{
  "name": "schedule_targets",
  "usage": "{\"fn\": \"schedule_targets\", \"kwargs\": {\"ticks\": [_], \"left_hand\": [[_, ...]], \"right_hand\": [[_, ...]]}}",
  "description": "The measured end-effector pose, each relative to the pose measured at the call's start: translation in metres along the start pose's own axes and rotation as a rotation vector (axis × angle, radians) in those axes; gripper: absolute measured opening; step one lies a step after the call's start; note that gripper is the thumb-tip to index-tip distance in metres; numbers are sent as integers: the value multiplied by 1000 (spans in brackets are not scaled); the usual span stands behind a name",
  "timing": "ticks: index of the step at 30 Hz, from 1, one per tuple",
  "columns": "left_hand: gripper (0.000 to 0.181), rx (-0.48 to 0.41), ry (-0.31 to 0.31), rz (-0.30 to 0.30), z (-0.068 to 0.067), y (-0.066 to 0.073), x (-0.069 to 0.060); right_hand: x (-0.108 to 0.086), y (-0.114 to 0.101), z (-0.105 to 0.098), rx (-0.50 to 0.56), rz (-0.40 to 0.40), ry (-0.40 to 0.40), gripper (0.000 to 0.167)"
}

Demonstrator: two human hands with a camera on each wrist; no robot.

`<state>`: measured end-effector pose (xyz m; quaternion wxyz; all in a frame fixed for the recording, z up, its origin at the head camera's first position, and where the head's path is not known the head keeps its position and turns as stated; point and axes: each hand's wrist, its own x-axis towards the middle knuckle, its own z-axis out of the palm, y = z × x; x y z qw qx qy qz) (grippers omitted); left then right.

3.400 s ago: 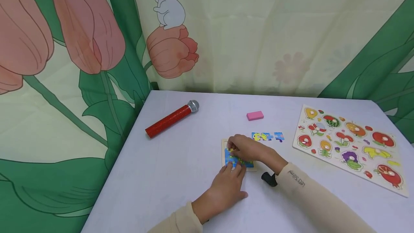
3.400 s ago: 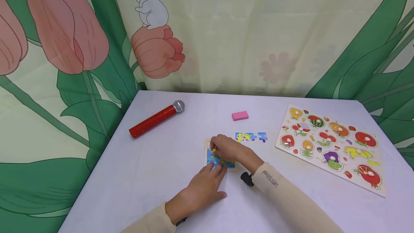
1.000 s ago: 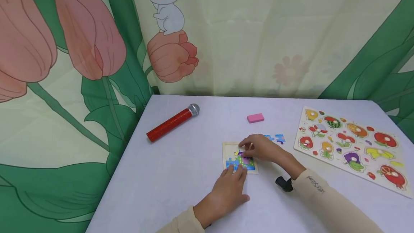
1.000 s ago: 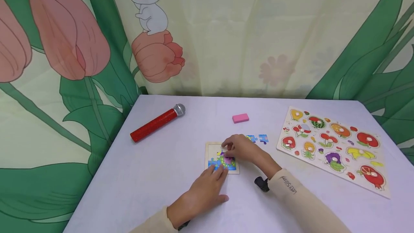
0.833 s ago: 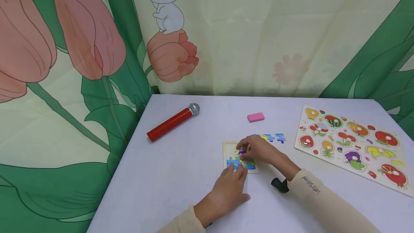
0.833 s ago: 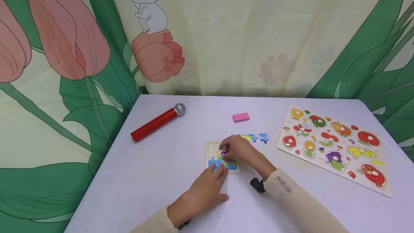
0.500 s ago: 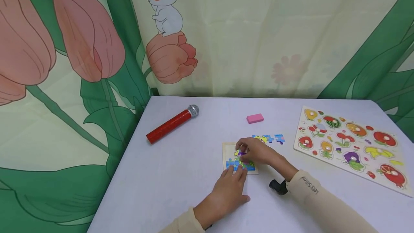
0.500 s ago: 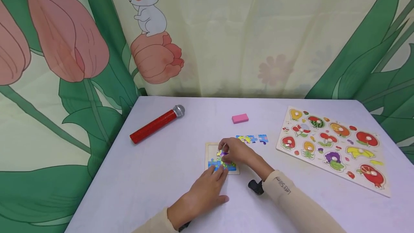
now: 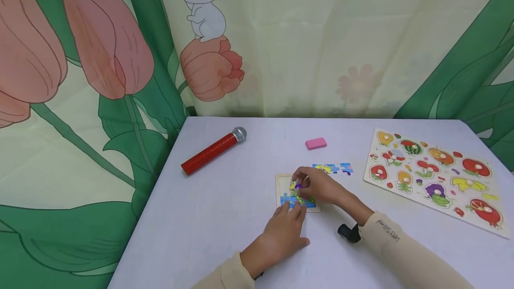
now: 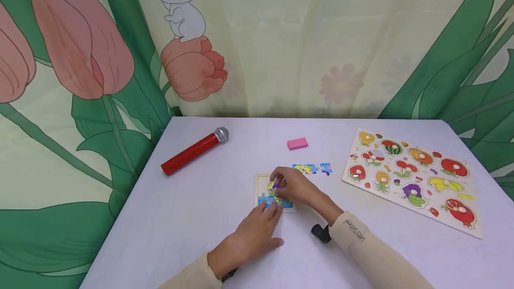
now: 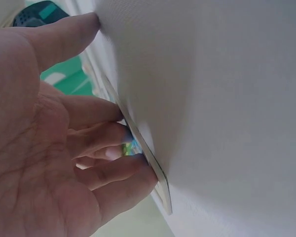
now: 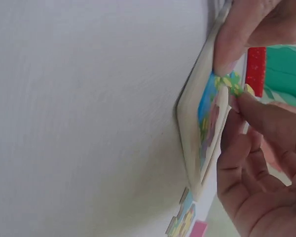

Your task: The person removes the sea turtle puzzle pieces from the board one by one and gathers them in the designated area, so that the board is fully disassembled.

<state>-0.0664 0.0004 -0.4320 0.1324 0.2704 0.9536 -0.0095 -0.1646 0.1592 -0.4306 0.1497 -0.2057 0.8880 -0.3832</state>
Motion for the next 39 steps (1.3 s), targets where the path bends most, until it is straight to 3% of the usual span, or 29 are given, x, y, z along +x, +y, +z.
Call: {"fn": "schedule_targets", "kwargs": {"ticks": [4, 7, 11, 15, 18, 22, 26, 39], "left_hand": [[79, 9, 5, 0, 0, 0, 1], [79, 14, 10, 3, 0, 0, 1], [80, 29, 7, 4, 1, 2, 2], [80, 27, -1, -4, 1, 3, 3], [80, 16, -5, -8, 1, 3, 4], [80, 2, -15, -15, 2, 3, 4], [80, -8, -19, -18, 2, 2, 3], [80, -23, -27, -28, 1, 1, 2]], "right_hand": [[0, 4, -6, 90, -51, 4, 22], [-1, 10, -18, 95, -33, 44, 21], [-7, 21, -49, 53, 52, 85, 25], [-19, 33, -77, 17, 158, 67, 27], [-26, 43, -88, 2, 241, 49, 27], [-30, 55, -88, -1, 295, 26, 25], [-30, 60, -81, -16, 283, 26, 23], [-25, 55, -69, -122, 314, 51, 22]]}}
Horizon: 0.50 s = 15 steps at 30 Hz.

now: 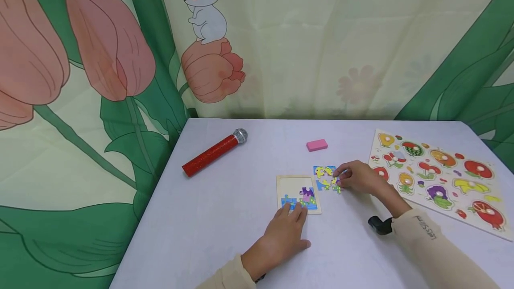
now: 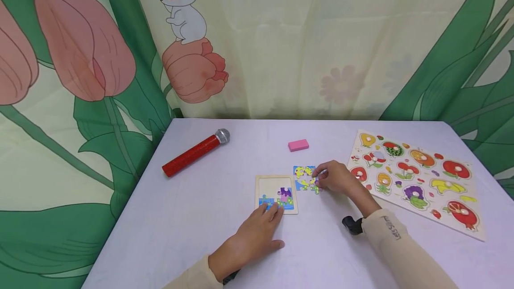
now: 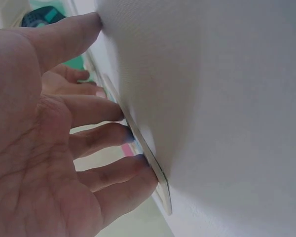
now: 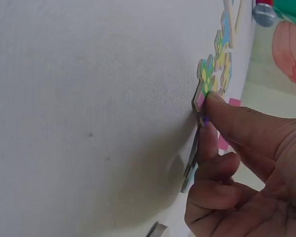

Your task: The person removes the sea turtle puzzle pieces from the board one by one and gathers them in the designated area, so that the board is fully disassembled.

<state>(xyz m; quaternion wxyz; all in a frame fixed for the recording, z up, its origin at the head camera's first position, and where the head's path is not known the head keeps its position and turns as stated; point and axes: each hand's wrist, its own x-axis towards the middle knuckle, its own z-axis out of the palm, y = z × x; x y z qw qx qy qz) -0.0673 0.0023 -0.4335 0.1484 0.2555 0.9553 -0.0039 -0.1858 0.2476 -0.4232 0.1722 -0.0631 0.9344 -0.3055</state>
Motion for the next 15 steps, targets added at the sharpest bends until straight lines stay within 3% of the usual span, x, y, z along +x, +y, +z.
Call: {"fn": "schedule_targets", "kwargs": {"ticks": [11, 15], "left_hand": [[81, 23, -18, 5, 2, 0, -1], [81, 47, -6, 11, 1, 0, -1]], "right_hand": [[-4, -12, 12, -53, -57, 74, 12], [-3, -27, 22, -68, -247, 47, 15]]}}
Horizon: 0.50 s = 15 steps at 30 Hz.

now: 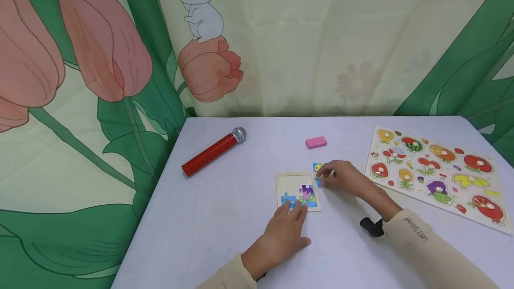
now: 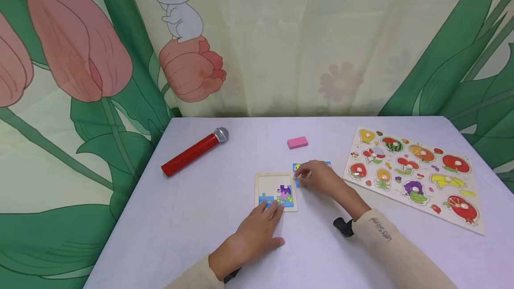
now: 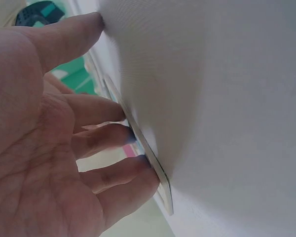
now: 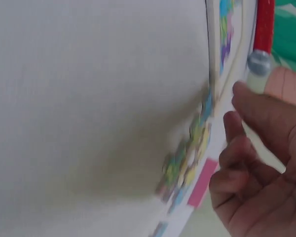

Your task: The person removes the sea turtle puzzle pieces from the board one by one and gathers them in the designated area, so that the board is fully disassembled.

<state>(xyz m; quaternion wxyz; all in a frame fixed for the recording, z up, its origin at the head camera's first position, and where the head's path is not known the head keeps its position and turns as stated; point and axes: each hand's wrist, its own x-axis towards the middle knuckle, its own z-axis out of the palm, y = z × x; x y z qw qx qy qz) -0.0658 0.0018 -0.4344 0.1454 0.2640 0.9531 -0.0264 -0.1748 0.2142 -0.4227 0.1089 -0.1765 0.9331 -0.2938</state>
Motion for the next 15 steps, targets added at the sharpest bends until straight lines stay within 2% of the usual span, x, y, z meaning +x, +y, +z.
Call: {"fn": "schedule_targets", "kwargs": {"ticks": [3, 5, 9, 15], "left_hand": [[81, 5, 4, 0, -2, 0, 1], [81, -1, 3, -1, -2, 0, 1], [82, -13, -2, -6, -4, 0, 1], [82, -9, -3, -9, -4, 1, 1]], "right_hand": [[3, -8, 10, -25, -172, -30, 22], [4, -11, 14, -39, -219, -34, 22], [6, -14, 18, -50, -224, -49, 19], [5, -16, 18, 31, -201, -79, 21]]}}
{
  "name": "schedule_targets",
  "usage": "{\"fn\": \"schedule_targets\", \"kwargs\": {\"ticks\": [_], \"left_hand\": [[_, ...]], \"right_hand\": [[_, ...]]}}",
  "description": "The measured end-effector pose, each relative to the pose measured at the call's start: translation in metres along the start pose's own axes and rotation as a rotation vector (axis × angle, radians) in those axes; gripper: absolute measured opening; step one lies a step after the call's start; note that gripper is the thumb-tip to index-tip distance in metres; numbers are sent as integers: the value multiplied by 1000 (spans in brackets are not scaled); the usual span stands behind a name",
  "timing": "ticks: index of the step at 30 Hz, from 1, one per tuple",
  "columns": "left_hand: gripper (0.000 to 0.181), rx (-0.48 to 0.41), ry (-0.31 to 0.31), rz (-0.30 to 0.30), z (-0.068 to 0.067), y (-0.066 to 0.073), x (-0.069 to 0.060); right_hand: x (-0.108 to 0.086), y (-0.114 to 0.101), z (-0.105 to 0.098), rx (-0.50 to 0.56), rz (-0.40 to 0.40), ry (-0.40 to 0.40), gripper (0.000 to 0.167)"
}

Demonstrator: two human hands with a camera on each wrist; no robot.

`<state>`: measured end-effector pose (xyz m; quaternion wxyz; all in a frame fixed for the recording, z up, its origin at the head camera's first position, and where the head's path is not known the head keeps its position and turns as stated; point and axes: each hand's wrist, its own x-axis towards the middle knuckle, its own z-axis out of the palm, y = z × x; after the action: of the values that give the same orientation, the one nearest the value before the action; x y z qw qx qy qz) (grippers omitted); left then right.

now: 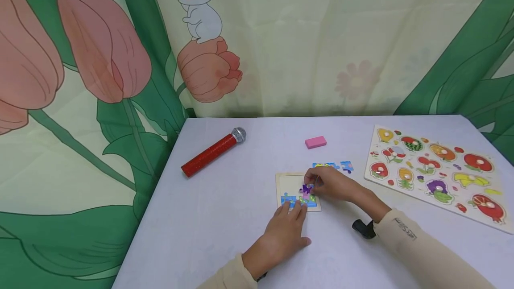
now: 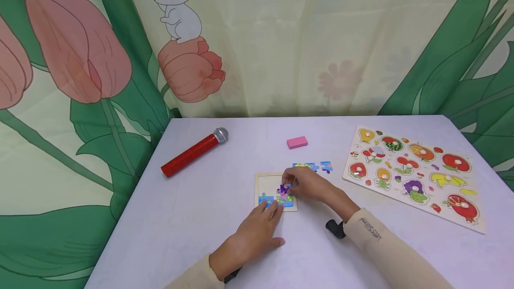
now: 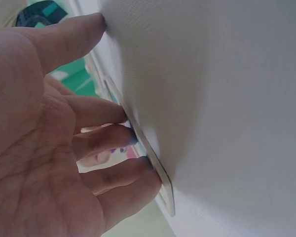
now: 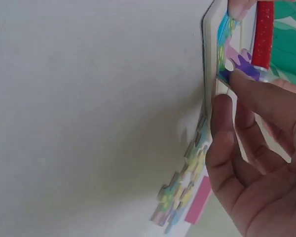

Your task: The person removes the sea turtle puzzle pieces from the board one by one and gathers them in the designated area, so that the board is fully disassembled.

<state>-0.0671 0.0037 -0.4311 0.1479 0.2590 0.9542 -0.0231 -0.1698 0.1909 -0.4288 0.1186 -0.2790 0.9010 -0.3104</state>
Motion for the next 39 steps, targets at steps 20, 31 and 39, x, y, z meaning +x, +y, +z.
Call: {"fn": "schedule_targets", "kwargs": {"ticks": [20, 31, 39], "left_hand": [[81, -29, -17, -13, 5, -1, 2], [81, 10, 18, -10, 5, -1, -1], [82, 35, 27, 1, 6, 0, -2]], "right_hand": [[-41, 42, -66, 85, 316, 91, 19], [-41, 58, -69, -4, 384, 7, 15], [-36, 53, -65, -17, 466, 8, 13]]}}
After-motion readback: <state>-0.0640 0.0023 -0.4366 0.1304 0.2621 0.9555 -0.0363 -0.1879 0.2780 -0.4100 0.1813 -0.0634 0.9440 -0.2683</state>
